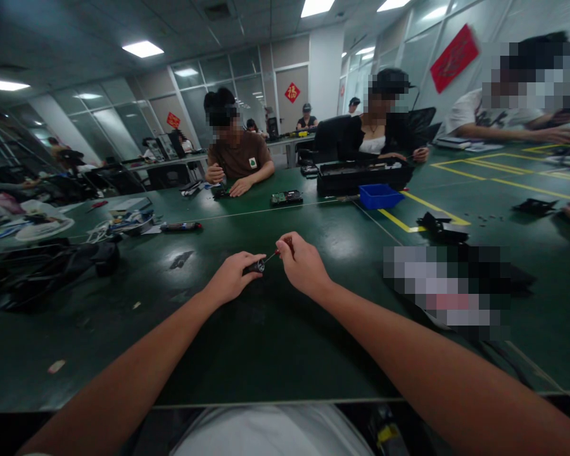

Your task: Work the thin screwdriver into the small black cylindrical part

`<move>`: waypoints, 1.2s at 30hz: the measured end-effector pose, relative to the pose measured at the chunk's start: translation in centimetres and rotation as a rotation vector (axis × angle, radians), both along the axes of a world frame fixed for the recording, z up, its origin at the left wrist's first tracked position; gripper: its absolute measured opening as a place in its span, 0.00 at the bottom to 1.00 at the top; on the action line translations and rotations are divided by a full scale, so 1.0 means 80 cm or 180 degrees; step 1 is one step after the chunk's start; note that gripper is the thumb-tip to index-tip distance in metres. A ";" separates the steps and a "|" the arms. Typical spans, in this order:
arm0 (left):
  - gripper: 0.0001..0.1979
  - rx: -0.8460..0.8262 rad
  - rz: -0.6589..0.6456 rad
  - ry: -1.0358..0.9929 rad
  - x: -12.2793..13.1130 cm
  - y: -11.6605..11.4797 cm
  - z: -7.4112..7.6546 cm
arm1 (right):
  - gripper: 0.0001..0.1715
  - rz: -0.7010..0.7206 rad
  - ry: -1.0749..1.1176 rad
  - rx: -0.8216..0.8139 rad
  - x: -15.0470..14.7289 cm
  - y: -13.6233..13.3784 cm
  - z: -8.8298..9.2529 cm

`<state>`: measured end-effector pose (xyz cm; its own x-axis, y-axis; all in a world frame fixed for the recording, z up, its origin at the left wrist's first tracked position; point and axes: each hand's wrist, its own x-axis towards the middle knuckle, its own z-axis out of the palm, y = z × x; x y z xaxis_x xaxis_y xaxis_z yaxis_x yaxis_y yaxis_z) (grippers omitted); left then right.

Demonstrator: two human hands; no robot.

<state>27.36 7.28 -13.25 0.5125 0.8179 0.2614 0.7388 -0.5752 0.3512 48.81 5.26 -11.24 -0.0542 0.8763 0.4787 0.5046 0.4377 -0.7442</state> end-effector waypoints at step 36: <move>0.14 -0.0362 -0.0082 0.0667 0.047 0.005 0.018 | 0.13 -0.0161 0.0113 0.0158 0.003 -0.001 0.002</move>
<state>31.14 7.68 -11.84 0.5668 0.8221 0.0542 0.7880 -0.5602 0.2555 49.05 5.18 -11.11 0.0073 0.8527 0.5224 0.5008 0.4490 -0.7400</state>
